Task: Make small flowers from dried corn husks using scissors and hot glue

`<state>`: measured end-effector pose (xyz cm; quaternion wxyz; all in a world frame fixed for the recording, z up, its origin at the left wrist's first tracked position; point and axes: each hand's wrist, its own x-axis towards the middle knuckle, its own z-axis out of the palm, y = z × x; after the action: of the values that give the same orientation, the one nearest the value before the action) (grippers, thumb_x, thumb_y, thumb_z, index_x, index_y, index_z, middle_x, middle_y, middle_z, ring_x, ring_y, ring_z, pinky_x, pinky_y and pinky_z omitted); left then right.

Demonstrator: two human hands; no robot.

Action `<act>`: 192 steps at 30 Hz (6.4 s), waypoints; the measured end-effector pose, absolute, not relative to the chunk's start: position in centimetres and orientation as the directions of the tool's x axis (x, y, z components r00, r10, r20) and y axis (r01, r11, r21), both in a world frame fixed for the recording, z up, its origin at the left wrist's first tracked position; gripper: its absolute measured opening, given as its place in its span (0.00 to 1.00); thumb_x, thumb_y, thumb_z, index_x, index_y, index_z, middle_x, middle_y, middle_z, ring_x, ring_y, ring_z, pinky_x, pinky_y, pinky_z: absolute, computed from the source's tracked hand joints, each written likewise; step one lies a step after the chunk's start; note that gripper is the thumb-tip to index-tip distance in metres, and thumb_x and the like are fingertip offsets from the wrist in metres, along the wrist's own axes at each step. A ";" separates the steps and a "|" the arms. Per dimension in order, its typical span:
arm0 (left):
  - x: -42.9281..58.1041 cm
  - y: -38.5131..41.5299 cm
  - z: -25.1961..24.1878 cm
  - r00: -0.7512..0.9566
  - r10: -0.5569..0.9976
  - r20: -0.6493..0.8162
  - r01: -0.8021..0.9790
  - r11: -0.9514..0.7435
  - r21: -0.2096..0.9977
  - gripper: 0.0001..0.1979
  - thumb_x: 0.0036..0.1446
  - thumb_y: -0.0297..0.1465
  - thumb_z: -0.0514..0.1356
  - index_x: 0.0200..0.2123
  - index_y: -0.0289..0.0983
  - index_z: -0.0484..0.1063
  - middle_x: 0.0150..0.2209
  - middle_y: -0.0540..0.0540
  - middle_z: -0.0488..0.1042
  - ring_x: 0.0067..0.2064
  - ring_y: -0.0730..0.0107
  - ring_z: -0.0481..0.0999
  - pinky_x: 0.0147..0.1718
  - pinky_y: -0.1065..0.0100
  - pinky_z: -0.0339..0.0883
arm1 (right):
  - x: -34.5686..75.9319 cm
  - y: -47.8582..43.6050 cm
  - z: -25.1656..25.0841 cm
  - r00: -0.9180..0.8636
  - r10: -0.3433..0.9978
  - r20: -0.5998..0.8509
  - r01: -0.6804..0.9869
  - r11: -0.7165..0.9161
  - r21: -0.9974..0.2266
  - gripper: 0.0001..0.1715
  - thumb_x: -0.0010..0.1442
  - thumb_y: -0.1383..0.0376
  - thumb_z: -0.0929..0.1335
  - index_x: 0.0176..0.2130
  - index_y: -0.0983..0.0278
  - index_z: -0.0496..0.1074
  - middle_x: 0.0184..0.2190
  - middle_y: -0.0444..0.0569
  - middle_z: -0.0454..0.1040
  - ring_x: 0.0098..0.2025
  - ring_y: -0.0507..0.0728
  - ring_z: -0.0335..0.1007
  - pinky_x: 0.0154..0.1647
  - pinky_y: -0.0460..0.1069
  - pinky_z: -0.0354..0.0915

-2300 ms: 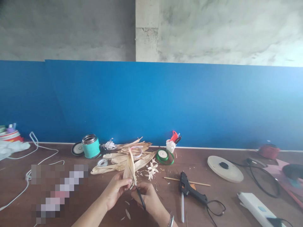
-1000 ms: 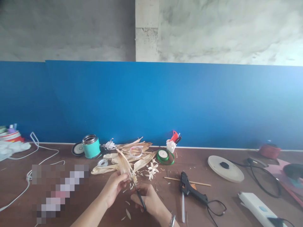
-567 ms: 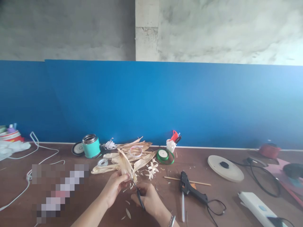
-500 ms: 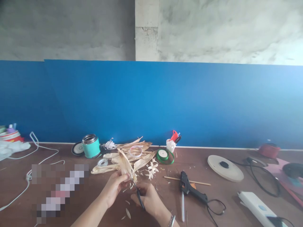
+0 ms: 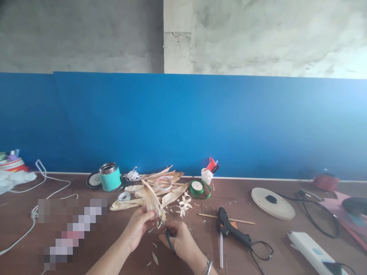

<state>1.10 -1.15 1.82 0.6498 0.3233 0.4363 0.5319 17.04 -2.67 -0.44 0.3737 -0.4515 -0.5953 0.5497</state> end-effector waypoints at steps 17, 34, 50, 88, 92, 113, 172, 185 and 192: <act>1.0 -0.9 1.2 0.027 0.973 -0.230 -0.424 0.219 0.879 0.08 0.38 0.28 0.66 0.26 0.33 0.73 0.24 0.49 0.75 0.27 0.73 0.73 0.26 0.75 0.62 | 17.5 -2.2 -2.0 -0.300 0.953 0.035 0.211 0.102 -0.972 0.09 0.47 0.65 0.69 0.29 0.69 0.76 0.20 0.43 0.68 0.22 0.48 0.55 0.21 0.42 0.53; 1.2 -1.0 1.1 -0.010 0.964 -0.264 -0.357 0.243 0.902 0.10 0.37 0.29 0.67 0.27 0.32 0.74 0.25 0.46 0.77 0.28 0.68 0.75 0.24 0.73 0.60 | 17.3 -2.7 -0.5 -0.323 0.946 0.039 0.202 0.109 -0.973 0.11 0.46 0.65 0.69 0.31 0.68 0.77 0.23 0.45 0.73 0.26 0.52 0.64 0.26 0.44 0.60; 0.6 -0.5 0.9 0.075 0.982 -0.172 -0.362 0.187 0.913 0.14 0.42 0.35 0.65 0.33 0.34 0.74 0.31 0.46 0.79 0.33 0.63 0.76 0.34 0.67 0.65 | 17.4 -2.5 -1.0 -0.281 0.960 0.003 0.238 0.073 -0.968 0.10 0.45 0.68 0.68 0.31 0.69 0.77 0.21 0.44 0.72 0.23 0.51 0.62 0.24 0.43 0.58; 1.8 -1.3 1.3 0.111 0.981 -0.162 -0.442 0.195 0.876 0.12 0.40 0.29 0.66 0.32 0.30 0.77 0.28 0.42 0.80 0.31 0.61 0.76 0.34 0.65 0.67 | 17.1 -2.8 -0.5 -0.292 0.956 0.021 0.162 0.071 -0.984 0.15 0.45 0.60 0.71 0.31 0.69 0.77 0.22 0.45 0.72 0.28 0.54 0.66 0.31 0.46 0.63; 1.8 -1.3 1.1 0.120 0.977 -0.174 -0.448 0.209 0.869 0.12 0.40 0.29 0.66 0.31 0.31 0.77 0.28 0.43 0.79 0.31 0.62 0.76 0.35 0.65 0.66 | 17.0 -3.0 0.0 -0.318 0.947 0.032 0.126 0.076 -0.989 0.13 0.47 0.62 0.70 0.32 0.69 0.77 0.23 0.46 0.73 0.28 0.54 0.67 0.30 0.46 0.63; 2.1 -1.8 1.2 0.141 0.970 -0.199 -0.446 0.242 0.862 0.11 0.39 0.30 0.67 0.29 0.32 0.77 0.26 0.46 0.78 0.30 0.64 0.74 0.34 0.66 0.64 | 16.6 -3.2 0.3 -0.291 0.954 0.074 0.029 0.086 -0.996 0.13 0.47 0.61 0.72 0.28 0.70 0.75 0.21 0.44 0.69 0.23 0.50 0.60 0.24 0.44 0.58; -0.1 -0.2 1.2 -0.102 0.983 -0.153 -0.391 0.102 0.915 0.13 0.39 0.33 0.67 0.31 0.33 0.77 0.26 0.48 0.77 0.26 0.71 0.71 0.25 0.73 0.59 | 17.0 -2.8 -0.8 -0.328 0.922 -0.204 0.215 -0.138 -0.967 0.19 0.46 0.60 0.69 0.36 0.69 0.76 0.12 0.38 0.66 0.10 0.44 0.53 0.11 0.40 0.50; 0.0 -0.2 1.3 -0.090 0.980 -0.179 -0.411 0.127 0.903 0.11 0.39 0.31 0.66 0.29 0.32 0.77 0.24 0.49 0.75 0.24 0.75 0.70 0.23 0.75 0.60 | 17.0 -2.7 -0.7 -0.316 0.914 -0.253 0.260 -0.173 -0.950 0.20 0.45 0.57 0.70 0.35 0.70 0.75 0.11 0.37 0.65 0.10 0.44 0.53 0.10 0.40 0.50; 0.1 -0.1 1.1 -0.089 0.978 -0.189 -0.455 0.129 0.881 0.11 0.39 0.29 0.66 0.30 0.32 0.77 0.26 0.48 0.76 0.26 0.73 0.72 0.22 0.74 0.66 | 17.2 -2.8 -0.6 -0.307 0.920 -0.245 0.306 -0.148 -0.940 0.17 0.47 0.58 0.70 0.33 0.68 0.75 0.10 0.37 0.63 0.09 0.44 0.51 0.09 0.40 0.47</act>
<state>0.10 -0.06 1.11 0.6069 0.2953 0.4427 0.5903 17.19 -2.79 -0.57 0.2777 -0.5189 -0.5906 0.5522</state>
